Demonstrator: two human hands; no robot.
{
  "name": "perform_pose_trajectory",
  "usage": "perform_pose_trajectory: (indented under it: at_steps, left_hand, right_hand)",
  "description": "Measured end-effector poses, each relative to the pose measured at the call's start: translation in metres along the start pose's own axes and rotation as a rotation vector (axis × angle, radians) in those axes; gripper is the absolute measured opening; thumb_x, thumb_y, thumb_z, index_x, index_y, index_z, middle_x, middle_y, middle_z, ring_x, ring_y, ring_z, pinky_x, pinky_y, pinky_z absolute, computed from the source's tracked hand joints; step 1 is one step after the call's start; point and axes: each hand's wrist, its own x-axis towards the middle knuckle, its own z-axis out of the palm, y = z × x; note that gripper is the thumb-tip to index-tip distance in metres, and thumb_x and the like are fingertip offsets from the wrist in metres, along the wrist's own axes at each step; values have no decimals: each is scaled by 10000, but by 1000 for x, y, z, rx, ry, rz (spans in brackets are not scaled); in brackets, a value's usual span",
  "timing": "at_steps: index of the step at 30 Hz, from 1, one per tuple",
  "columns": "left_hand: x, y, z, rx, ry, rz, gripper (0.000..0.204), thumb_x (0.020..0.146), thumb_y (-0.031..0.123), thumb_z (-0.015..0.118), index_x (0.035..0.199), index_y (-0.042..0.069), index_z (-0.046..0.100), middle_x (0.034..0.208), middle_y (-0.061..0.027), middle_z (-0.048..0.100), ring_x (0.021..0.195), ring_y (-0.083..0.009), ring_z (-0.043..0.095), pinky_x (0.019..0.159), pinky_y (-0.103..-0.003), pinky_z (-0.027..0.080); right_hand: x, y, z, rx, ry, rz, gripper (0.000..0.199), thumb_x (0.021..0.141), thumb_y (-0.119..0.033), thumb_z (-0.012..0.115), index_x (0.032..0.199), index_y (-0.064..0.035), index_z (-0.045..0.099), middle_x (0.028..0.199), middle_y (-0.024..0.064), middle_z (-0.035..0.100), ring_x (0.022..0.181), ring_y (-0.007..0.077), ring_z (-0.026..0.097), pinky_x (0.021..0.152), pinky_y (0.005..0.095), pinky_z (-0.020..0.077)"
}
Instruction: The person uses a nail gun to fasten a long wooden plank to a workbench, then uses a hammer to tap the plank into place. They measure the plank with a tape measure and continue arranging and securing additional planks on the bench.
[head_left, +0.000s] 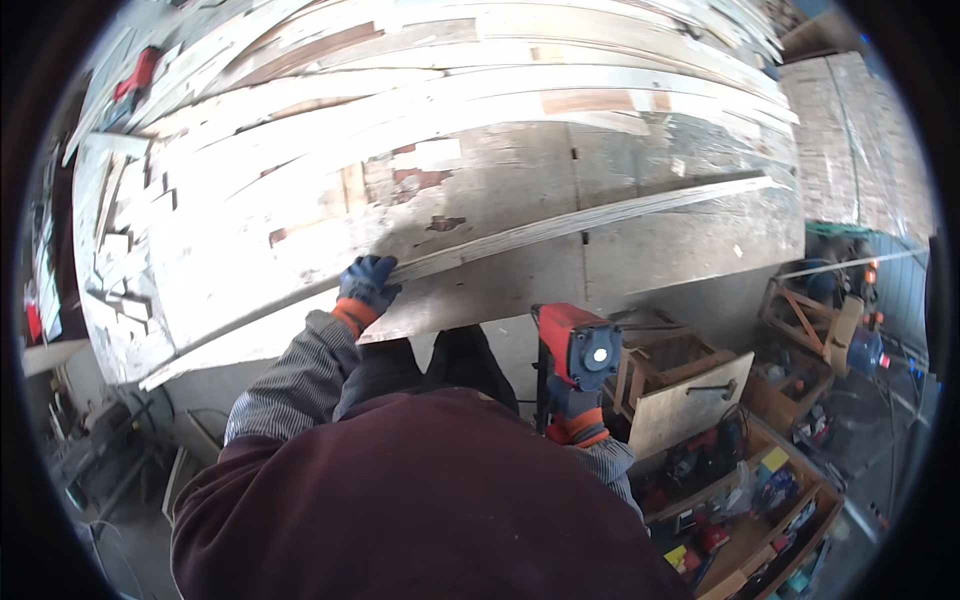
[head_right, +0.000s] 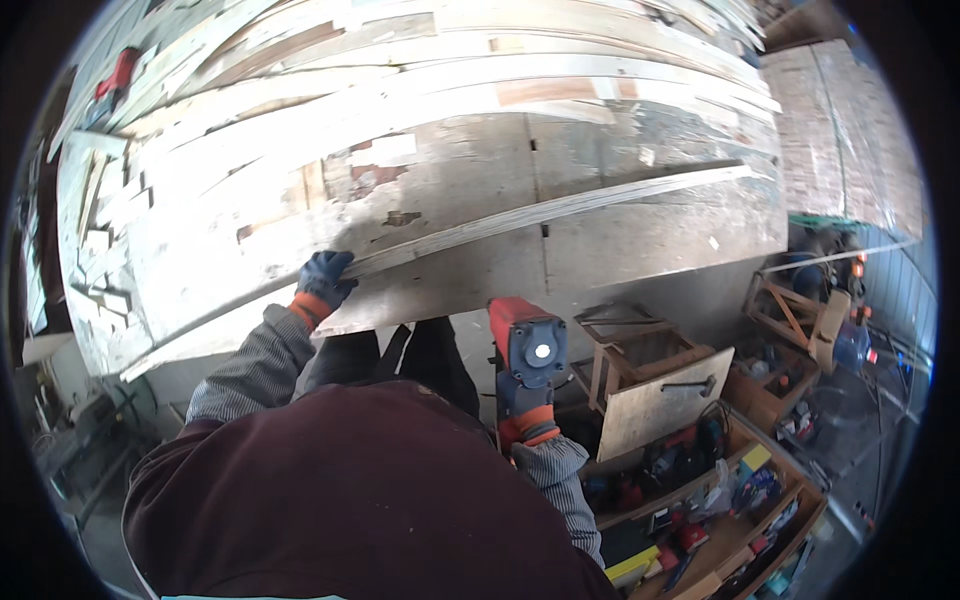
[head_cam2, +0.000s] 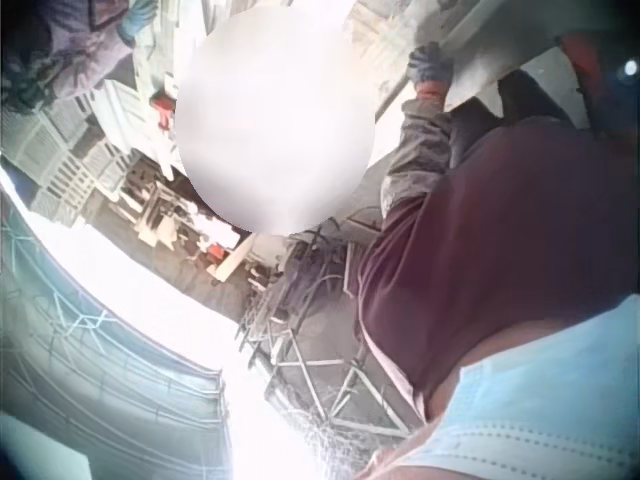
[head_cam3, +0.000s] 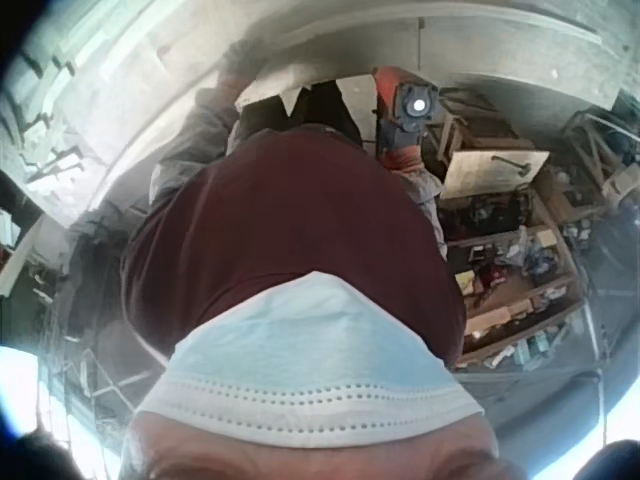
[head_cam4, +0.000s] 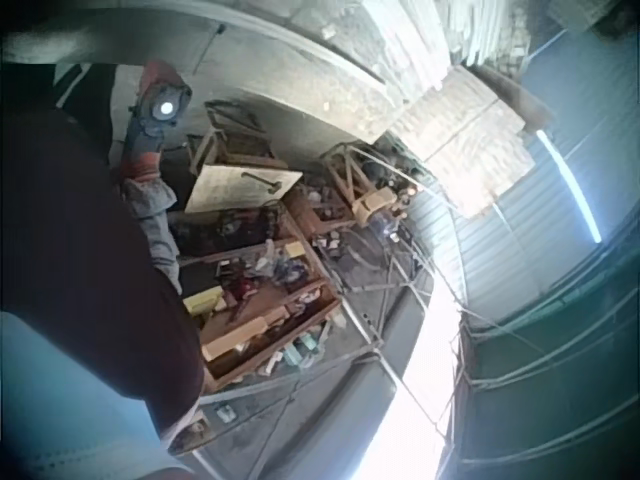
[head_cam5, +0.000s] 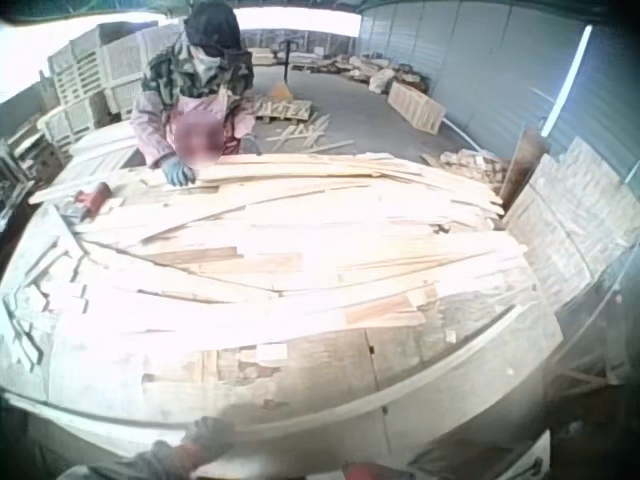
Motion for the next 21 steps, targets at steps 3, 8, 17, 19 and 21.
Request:
perform_pose_trajectory:
  at_steps: [3, 8, 17, 19, 21]
  left_hand:
    - [25, -33, -17, -181, -181, 35, 484, 771, 340, 707, 1193, 139, 585, 1088, -147, 608, 1034, -359, 549, 852, -459, 466]
    - [39, -23, -29, 154, -48, -263, 560, 773, 411, 686, 1273, 212, 529, 1243, -93, 542, 1112, -334, 505, 907, -487, 426]
    - [-55, 18, 15, 57, 219, -9, 708, 733, 416, 676, 1357, 174, 447, 1317, -113, 466, 1257, -335, 407, 1047, -483, 332]
    - [-72, 23, 19, 10, 117, 92, 688, 737, 393, 673, 1352, 172, 456, 1319, -102, 467, 1261, -332, 409, 1041, -485, 341]
    - [-87, 19, 33, -30, 103, 23, 714, 724, 396, 681, 1363, 176, 450, 1326, -101, 461, 1261, -341, 398, 1032, -499, 341]
  right_hand:
    - [0, -1, -3, 265, -58, 124, 312, 775, -146, 575, 1068, -51, 625, 1017, 156, 641, 937, 351, 607, 834, 415, 478]
    - [8, 33, 17, 454, -89, 233, 335, 729, -178, 653, 1048, -78, 632, 1022, 117, 642, 953, 332, 597, 851, 421, 468]
    - [53, -37, 17, 620, -253, 122, 302, 730, -5, 593, 1031, -19, 614, 778, 75, 615, 517, 194, 546, 480, 310, 459]
    - [60, -76, 24, 695, -213, 170, 272, 774, -16, 596, 1045, -29, 600, 758, 50, 597, 464, 159, 514, 424, 295, 430]
    - [64, -62, 31, 620, -368, 259, 432, 805, -82, 639, 1225, -51, 542, 715, 21, 552, 510, 148, 534, 445, 302, 444]
